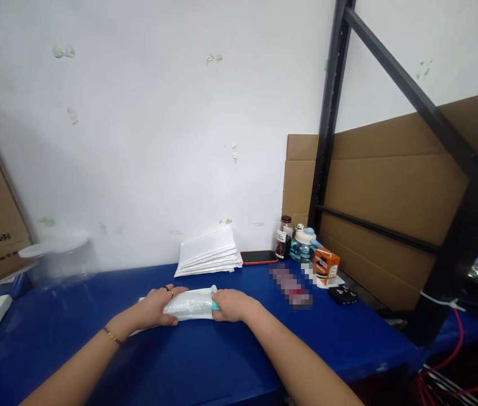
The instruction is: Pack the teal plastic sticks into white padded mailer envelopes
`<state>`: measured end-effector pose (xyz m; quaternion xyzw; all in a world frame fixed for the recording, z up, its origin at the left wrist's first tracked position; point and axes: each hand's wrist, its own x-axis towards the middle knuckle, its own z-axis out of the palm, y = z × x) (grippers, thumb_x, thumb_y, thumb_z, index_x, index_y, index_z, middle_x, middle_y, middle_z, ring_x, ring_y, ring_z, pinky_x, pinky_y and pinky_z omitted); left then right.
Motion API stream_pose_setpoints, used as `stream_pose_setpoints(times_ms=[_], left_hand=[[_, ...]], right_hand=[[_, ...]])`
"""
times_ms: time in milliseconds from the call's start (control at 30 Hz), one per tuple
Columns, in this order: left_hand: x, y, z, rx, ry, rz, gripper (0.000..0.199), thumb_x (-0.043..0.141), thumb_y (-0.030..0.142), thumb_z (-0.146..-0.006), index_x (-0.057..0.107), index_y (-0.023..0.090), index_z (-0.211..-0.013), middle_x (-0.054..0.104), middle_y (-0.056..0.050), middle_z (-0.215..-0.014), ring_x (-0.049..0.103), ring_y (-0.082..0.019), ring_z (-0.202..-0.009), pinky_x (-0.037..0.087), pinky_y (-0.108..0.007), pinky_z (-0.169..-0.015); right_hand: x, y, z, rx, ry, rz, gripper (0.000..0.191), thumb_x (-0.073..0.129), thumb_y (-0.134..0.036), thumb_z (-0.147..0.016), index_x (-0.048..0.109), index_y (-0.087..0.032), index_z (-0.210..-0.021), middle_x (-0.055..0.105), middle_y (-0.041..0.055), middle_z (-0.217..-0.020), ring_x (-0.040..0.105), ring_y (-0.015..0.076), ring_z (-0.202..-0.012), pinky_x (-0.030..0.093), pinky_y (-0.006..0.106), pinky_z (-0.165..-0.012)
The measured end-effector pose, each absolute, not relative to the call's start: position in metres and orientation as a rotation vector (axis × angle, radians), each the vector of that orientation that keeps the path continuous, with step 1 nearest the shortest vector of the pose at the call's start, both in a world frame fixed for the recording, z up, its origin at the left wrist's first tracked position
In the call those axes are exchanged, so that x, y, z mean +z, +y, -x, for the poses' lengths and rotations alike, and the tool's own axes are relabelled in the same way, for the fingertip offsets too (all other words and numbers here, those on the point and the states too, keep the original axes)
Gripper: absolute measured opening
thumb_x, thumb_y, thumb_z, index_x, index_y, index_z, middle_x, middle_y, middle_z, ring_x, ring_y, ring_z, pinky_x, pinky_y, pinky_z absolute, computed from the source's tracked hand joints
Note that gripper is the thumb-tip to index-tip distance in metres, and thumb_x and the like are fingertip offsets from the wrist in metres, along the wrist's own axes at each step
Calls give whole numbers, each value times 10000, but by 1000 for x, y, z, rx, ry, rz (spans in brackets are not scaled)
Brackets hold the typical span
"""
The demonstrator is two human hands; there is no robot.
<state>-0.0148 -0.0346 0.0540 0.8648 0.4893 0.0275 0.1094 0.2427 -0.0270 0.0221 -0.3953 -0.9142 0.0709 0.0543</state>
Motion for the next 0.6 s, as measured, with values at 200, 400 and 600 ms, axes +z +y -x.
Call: stream_pose_setpoints(times_ms=[200, 400, 600], left_hand=[[64, -36, 31, 58, 1511, -2484, 737, 689, 384, -579, 428, 371, -1268, 536, -32, -1181, 485, -294, -1069, 314, -399, -942], [62, -26, 79, -59, 1680, -2404, 829, 699, 328, -529, 394, 405, -1297, 472, -54, -1302, 418, -349, -1174, 263, -472, -972], [63, -19, 138, -73, 1827, -2315, 852, 671, 239, -513, 397, 380, -1307, 465, -69, -1325, 344, -356, -1255, 219, -524, -1010]], right_hand=[[38, -29, -270, 330, -2824, 1224, 167, 558, -277, -735, 618, -158, -837, 624, 71, -855, 557, 190, -687, 346, 252, -567], [31, -27, -303, 320, -2802, 1250, 142, 533, -249, -754, 598, -161, -844, 604, 69, -853, 546, 193, -731, 363, 260, -611], [25, -27, -301, 229, -2790, 1241, 179, 511, -285, -796, 547, -183, -938, 551, 62, -932, 536, 189, -775, 390, 266, -639]])
